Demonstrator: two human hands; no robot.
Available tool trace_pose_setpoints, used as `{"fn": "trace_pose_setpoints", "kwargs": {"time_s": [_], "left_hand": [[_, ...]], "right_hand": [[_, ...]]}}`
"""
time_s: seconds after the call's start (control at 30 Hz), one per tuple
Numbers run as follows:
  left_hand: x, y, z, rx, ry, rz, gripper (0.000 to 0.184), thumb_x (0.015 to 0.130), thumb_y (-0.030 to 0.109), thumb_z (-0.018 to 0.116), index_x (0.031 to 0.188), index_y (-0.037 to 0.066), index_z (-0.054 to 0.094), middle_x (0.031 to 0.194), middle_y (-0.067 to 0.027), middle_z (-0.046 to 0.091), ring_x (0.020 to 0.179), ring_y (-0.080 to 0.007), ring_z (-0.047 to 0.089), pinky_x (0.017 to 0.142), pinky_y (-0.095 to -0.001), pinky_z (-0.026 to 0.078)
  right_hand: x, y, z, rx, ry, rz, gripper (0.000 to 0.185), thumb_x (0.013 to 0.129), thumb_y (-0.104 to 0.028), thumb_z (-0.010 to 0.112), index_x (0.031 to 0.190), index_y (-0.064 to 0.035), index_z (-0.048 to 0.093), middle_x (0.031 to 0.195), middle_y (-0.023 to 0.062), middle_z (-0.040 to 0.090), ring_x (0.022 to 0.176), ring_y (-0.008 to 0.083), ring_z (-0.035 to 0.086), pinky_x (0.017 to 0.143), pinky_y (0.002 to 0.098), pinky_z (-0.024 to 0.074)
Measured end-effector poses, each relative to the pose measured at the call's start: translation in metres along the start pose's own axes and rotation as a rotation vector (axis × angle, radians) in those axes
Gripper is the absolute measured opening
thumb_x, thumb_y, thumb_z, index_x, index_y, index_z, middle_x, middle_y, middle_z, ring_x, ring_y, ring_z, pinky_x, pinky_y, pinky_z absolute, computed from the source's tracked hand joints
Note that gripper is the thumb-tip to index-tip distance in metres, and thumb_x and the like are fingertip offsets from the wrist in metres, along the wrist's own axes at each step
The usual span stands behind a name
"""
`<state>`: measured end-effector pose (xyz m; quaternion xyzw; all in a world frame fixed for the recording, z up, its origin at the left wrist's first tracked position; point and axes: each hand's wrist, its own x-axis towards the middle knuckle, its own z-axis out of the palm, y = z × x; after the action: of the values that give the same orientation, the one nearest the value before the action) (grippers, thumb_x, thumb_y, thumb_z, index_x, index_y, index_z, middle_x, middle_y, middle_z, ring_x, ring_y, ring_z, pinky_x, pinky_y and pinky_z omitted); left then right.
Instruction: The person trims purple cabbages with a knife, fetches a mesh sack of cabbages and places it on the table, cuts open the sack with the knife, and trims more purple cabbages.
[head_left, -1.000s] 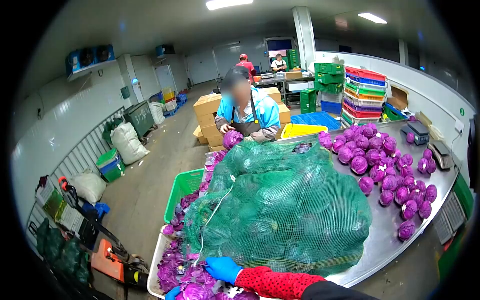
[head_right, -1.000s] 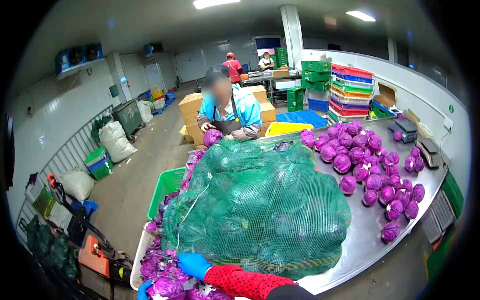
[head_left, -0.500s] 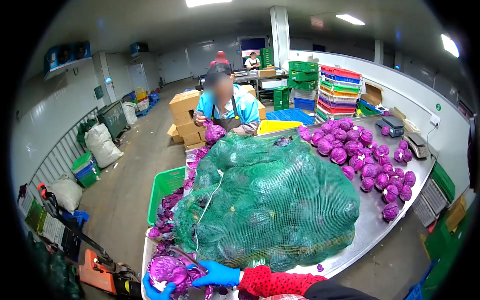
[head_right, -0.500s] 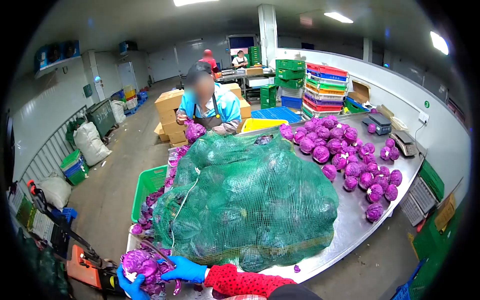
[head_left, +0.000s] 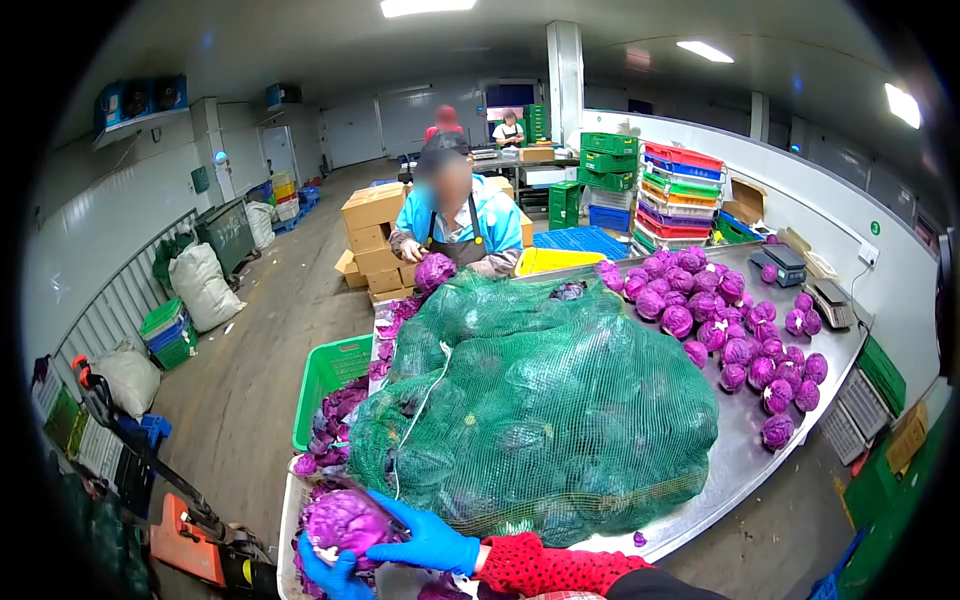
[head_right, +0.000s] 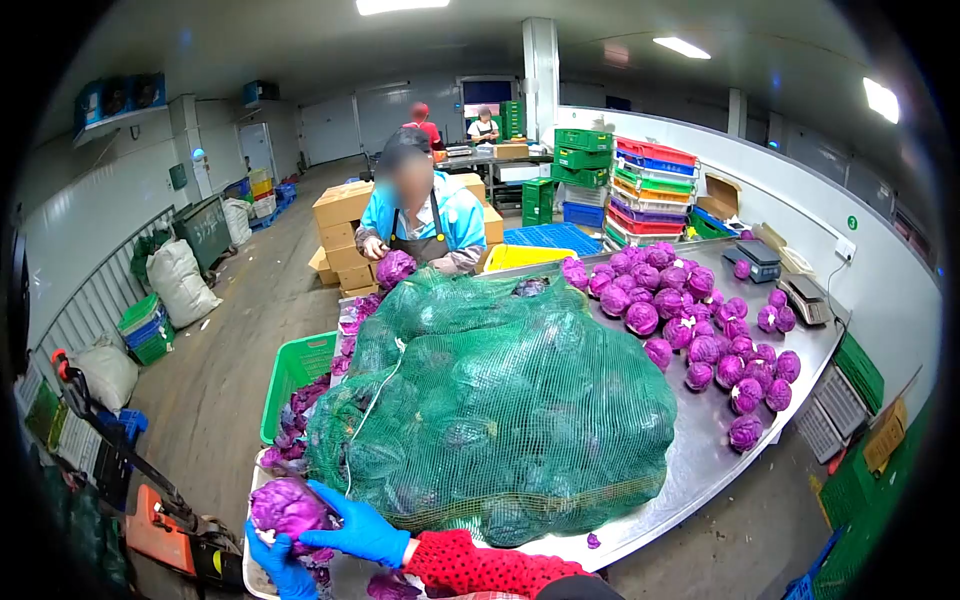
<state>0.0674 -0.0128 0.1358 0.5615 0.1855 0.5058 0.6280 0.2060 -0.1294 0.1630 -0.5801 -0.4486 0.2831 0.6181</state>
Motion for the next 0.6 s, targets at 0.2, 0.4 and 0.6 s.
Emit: {"fn": "trace_pose_setpoints", "kwargs": {"time_s": [0.2, 0.4, 0.6], "left_hand": [[-0.003, 0.006, 0.021, -0.174, 0.104, -0.110, 0.073, 0.072, 0.018, 0.075, 0.135, 0.001, 0.043, 0.126, -0.0116, 0.053, 0.113, -0.0267, 0.055, 0.098, -0.0396, 0.046], [-0.005, 0.001, 0.016, -0.187, 0.069, -0.114, 0.085, 0.067, 0.023, 0.082, 0.138, 0.003, 0.040, 0.130, -0.0108, 0.051, 0.118, -0.0271, 0.052, 0.101, -0.0406, 0.045], [-0.008, -0.024, -0.010, -0.112, -0.209, -0.336, 0.092, 0.080, 0.063, 0.063, 0.146, 0.008, 0.031, 0.143, -0.0133, 0.042, 0.129, -0.0310, 0.046, 0.110, -0.0467, 0.037]], "right_hand": [[-0.018, 0.014, -0.011, 0.500, -0.072, 0.209, 0.068, 0.085, -0.026, 0.075, 0.140, -0.0023, 0.044, 0.102, 0.0001, 0.061, 0.087, 0.0061, 0.054, 0.075, 0.0232, 0.0478], [-0.014, 0.007, -0.024, 0.632, -0.111, 0.409, 0.065, 0.092, -0.042, 0.063, 0.145, -0.0103, 0.041, 0.072, -0.0060, 0.043, 0.050, 0.0040, 0.041, 0.045, 0.0218, 0.0349], [-0.024, 0.001, -0.028, 0.396, -0.083, 0.153, 0.074, 0.081, -0.025, 0.077, 0.144, -0.0068, 0.041, 0.113, 0.0068, 0.059, 0.093, 0.0143, 0.057, 0.082, 0.0289, 0.0461]]}}
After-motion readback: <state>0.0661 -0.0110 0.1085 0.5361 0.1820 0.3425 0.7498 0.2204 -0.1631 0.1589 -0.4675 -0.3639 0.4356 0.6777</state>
